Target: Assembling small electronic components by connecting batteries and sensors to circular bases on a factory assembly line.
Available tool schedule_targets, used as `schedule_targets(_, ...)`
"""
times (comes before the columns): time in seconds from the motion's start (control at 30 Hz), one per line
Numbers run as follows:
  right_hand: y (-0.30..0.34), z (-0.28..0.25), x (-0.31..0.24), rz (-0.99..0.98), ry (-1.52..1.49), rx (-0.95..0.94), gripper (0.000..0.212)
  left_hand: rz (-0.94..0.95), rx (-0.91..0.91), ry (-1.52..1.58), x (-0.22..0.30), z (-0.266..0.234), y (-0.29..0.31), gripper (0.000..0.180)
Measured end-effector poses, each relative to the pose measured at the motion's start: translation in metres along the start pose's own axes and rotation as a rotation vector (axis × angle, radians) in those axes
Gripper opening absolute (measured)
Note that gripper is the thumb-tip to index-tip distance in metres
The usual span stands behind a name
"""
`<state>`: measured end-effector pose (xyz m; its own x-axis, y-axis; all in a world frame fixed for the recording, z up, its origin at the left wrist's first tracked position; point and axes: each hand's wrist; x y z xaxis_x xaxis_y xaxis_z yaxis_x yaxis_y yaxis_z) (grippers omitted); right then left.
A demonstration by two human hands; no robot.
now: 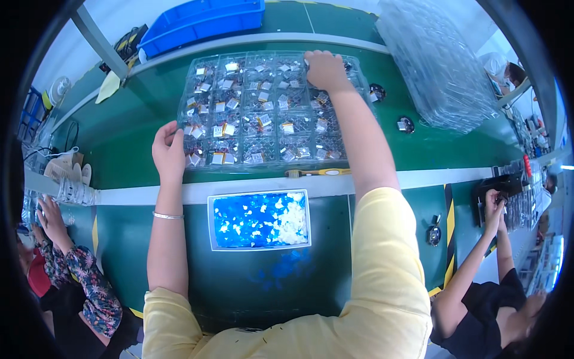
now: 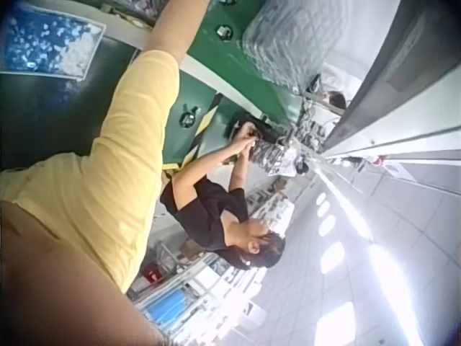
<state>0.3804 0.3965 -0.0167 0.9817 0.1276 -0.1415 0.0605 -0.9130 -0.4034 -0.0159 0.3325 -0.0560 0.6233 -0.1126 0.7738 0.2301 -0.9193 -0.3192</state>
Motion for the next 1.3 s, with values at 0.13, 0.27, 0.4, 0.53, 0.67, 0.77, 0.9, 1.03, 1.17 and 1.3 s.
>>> schedule_targets(0.13,-0.002,-0.003,0.046,-0.056,-0.364,0.136,0.022,0.001,0.022,-0.099,0.016,0.003,0.006,0.030)
schedule_targets(0.27,0.005,-0.022,0.075,0.145,-0.331,0.387,0.023,-0.016,0.009,-0.086,0.017,0.002,0.009,0.030)
schedule_targets(0.4,0.018,-0.006,0.087,0.023,-0.059,0.121,0.027,0.000,0.014,-0.086,0.017,0.005,0.006,0.030)
schedule_targets(0.53,0.016,-0.001,0.063,0.012,-0.153,0.236,0.042,0.008,0.023,-0.103,0.019,0.001,0.006,0.031)
schedule_targets(0.67,0.001,-0.002,0.068,0.184,-0.106,0.098,0.040,0.005,0.018,-0.088,0.012,0.005,0.005,0.032)
schedule_targets(0.77,-0.005,0.000,0.079,0.267,-0.051,0.180,0.041,0.028,0.016,-0.081,0.017,0.003,0.005,0.032)
schedule_targets(0.9,-0.008,-0.017,0.087,0.321,-0.162,0.293,0.048,0.031,0.018,-0.109,0.019,0.001,0.007,0.032)
schedule_targets(1.03,-0.003,-0.037,0.093,0.387,-0.337,0.368,0.050,0.060,0.028,-0.129,0.020,0.001,0.007,0.032)
schedule_targets(1.17,0.010,-0.070,0.065,0.542,-0.916,0.589,0.046,0.036,0.017,-0.142,0.021,0.003,0.009,0.032)
schedule_targets(1.3,0.051,-0.122,-0.029,0.398,-1.319,0.356,0.038,0.025,0.020,-0.149,0.019,-0.001,0.007,0.031)
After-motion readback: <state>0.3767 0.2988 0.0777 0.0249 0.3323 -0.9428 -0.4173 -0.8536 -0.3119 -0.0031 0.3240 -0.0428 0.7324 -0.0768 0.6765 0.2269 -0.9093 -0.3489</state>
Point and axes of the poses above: each hand's wrist, its own y-axis away from the middle knuckle, its own z-axis out of the palm, x = y × z, and after that the axes turned 14 degrees about -y, right-handed
